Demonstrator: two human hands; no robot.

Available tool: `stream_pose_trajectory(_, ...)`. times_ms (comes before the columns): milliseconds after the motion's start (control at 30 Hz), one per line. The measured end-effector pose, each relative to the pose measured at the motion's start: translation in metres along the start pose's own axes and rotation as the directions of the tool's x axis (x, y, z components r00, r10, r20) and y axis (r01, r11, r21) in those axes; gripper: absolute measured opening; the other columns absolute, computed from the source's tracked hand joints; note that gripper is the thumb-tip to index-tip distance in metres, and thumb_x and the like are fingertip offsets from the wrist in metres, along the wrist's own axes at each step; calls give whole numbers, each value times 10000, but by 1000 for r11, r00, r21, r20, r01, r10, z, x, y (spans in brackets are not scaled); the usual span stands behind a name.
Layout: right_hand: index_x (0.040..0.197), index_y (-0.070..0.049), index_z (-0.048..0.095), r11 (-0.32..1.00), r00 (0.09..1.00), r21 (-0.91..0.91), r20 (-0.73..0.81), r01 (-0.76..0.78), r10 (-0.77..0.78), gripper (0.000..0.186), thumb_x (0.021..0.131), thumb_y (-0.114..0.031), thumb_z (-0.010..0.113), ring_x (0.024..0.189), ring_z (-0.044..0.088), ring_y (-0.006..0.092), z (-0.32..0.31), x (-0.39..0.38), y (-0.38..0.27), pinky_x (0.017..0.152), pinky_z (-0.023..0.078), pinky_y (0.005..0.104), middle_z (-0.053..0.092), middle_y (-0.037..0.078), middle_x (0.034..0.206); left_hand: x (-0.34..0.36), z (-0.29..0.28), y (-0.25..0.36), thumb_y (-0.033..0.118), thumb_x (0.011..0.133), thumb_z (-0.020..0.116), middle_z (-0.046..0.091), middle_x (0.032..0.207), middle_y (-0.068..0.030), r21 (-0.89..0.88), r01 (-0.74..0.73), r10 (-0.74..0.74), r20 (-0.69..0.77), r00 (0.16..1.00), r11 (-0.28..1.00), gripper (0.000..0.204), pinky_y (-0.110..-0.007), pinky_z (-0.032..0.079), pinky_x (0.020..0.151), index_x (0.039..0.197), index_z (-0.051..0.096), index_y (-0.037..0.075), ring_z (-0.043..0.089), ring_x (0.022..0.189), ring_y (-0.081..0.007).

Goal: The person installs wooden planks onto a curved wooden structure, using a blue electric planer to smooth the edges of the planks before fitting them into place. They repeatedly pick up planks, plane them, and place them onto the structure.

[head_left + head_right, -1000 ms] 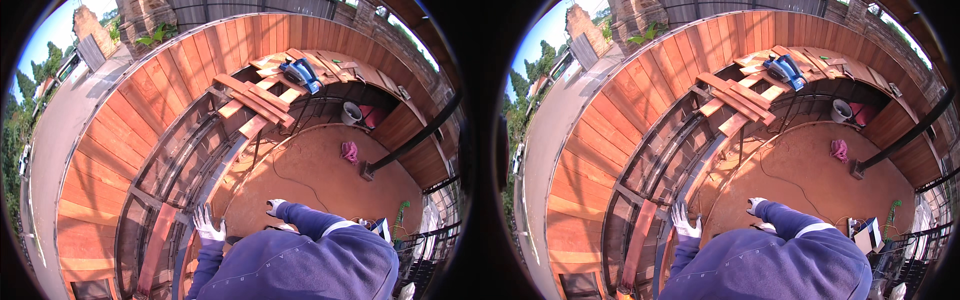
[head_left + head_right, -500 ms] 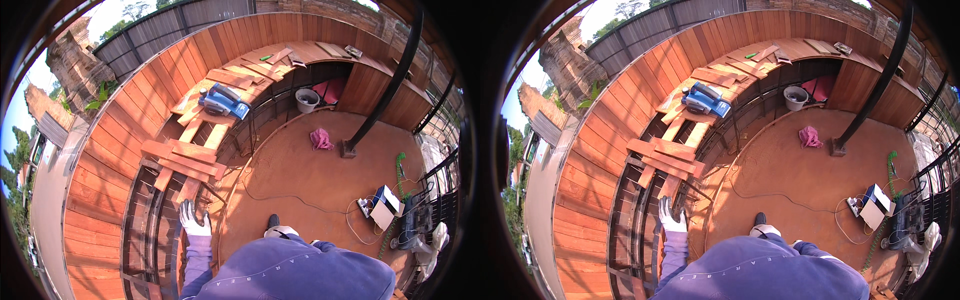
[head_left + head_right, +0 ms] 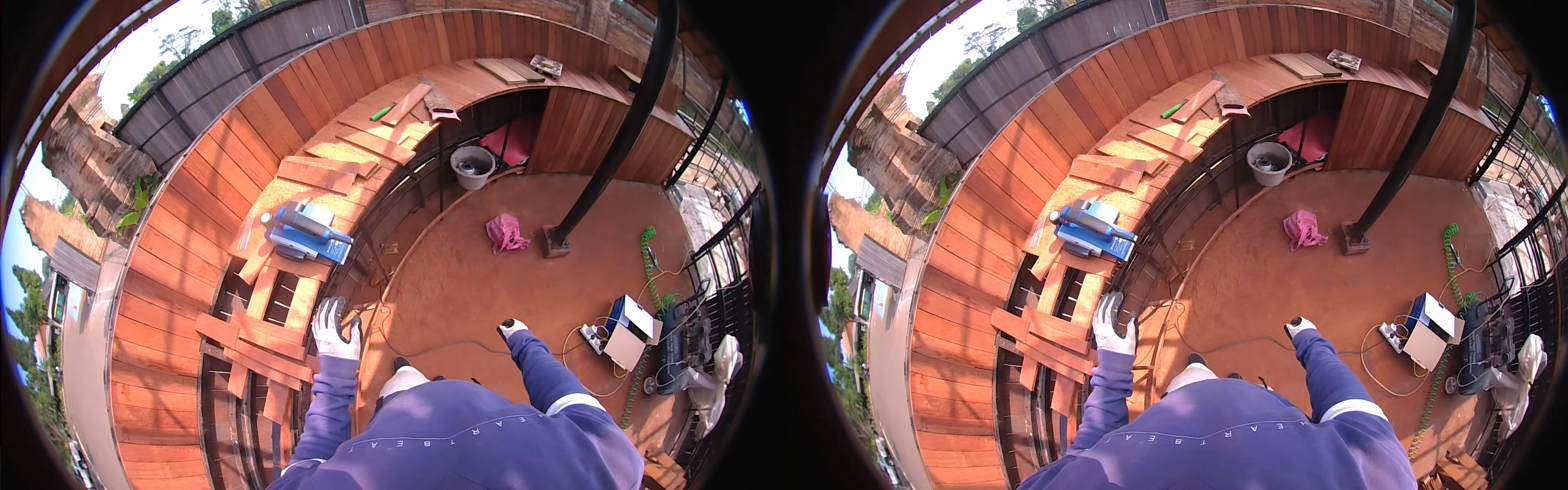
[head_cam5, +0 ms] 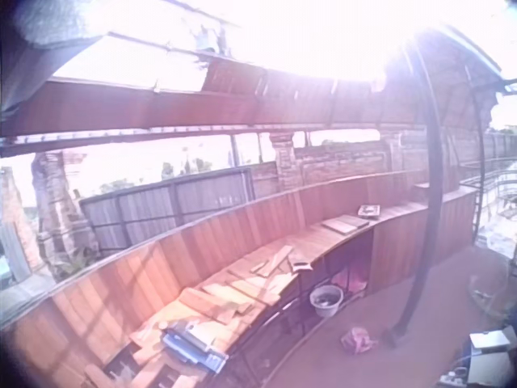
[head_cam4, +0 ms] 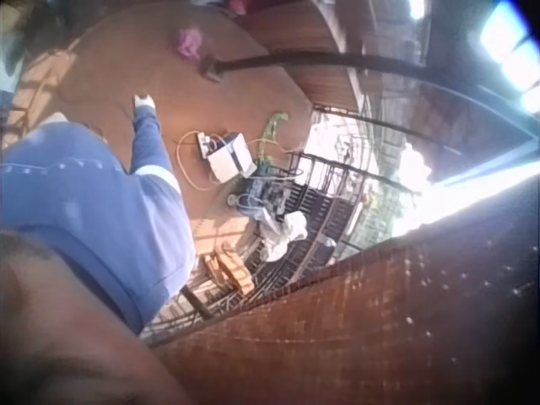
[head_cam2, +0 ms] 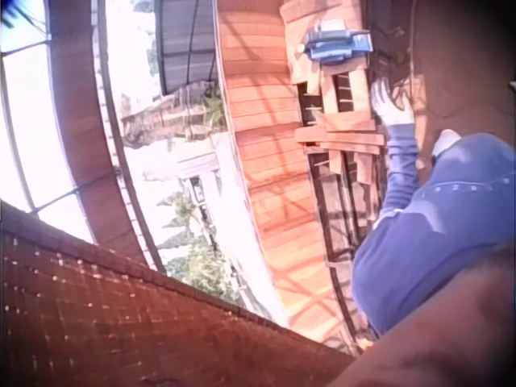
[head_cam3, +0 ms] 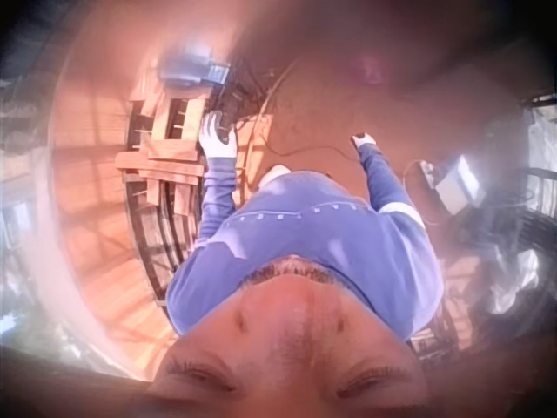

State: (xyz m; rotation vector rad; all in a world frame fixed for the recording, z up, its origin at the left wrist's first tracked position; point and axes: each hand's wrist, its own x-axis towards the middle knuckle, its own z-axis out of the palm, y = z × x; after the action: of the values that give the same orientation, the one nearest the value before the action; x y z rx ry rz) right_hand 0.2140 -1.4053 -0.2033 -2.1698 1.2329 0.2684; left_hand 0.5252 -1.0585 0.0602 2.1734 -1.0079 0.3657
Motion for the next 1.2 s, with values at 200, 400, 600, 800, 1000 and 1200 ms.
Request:
stream_pose_trajectory(200, 1051, -106, 708, 992, 917, -101, 384, -73, 107, 448, 856, -485, 570, 1075, 625, 350, 36, -31, -18, 915, 492, 420, 683, 170, 1095, 73, 56, 3, -17, 870, 619, 663, 1070, -155, -581, 214, -186, 108, 977, 785, 338, -292, 524, 848, 1208, 614, -15, 663, 962, -193)
stream_pose_trajectory(400, 958, -83, 707, 954, 890, 78, 389, -290, 239, 333, 870, -384, 596, 811, 674, 286, 61, -46, 29, 686, 515, 403, 697, 120, 908, 181, 110, -19, -47, 898, 561, 620, 1176, -136, -875, 347, -279, 259, 925, 337, 425, -274, 497, 927, 1317, 496, -68, 633, 1021, -153)
stream_pose_trajectory(600, 893, -77, 699, 686, 875, 545, 262, -482, 406, 258, 876, -314, 599, 645, 655, 219, 24, 1, 25, 547, 485, 365, 668, 77, 790, 281, 138, -34, 78, 888, 661, 572, 1212, -156, -774, 349, -238, 259, 936, 529, 553, -285, 487, 924, 1393, 442, 16, 602, 1053, -173)
stream_pose_trajectory(800, 967, -96, 705, 992, 993, 79, 76, -94, 88, 389, 889, -440, 541, 896, 674, 304, 12, 74, 1, 787, 523, 408, 700, 158, 977, 321, 160, -44, 267, 832, 746, 513, 1317, -166, -473, 338, -296, 164, 941, 813, 670, -395, 432, 1027, 1386, 453, 29, 528, 1201, -279)
stream_pose_trajectory(1000, 995, -119, 696, 969, 926, 137, 347, -204, 146, 352, 881, -434, 586, 879, 656, 320, 60, 163, 92, 769, 510, 425, 685, 126, 985, 344, 189, -70, 349, 822, 729, 434, 1383, -242, -115, 401, -399, 42, 916, 909, 712, -441, 366, 1093, 1385, 443, 22, 429, 1294, -392)
stream_pose_trajectory(1200, 952, -108, 670, 844, 876, 366, 428, -391, 221, 250, 874, -342, 631, 664, 635, 273, -62, 275, 65, 571, 473, 401, 638, 86, 802, 348, 203, -93, 512, 793, 714, 380, 1446, -220, 30, 676, -676, 21, 736, 737, 843, -464, 374, 1084, 1430, 394, 63, 420, 1312, -391)
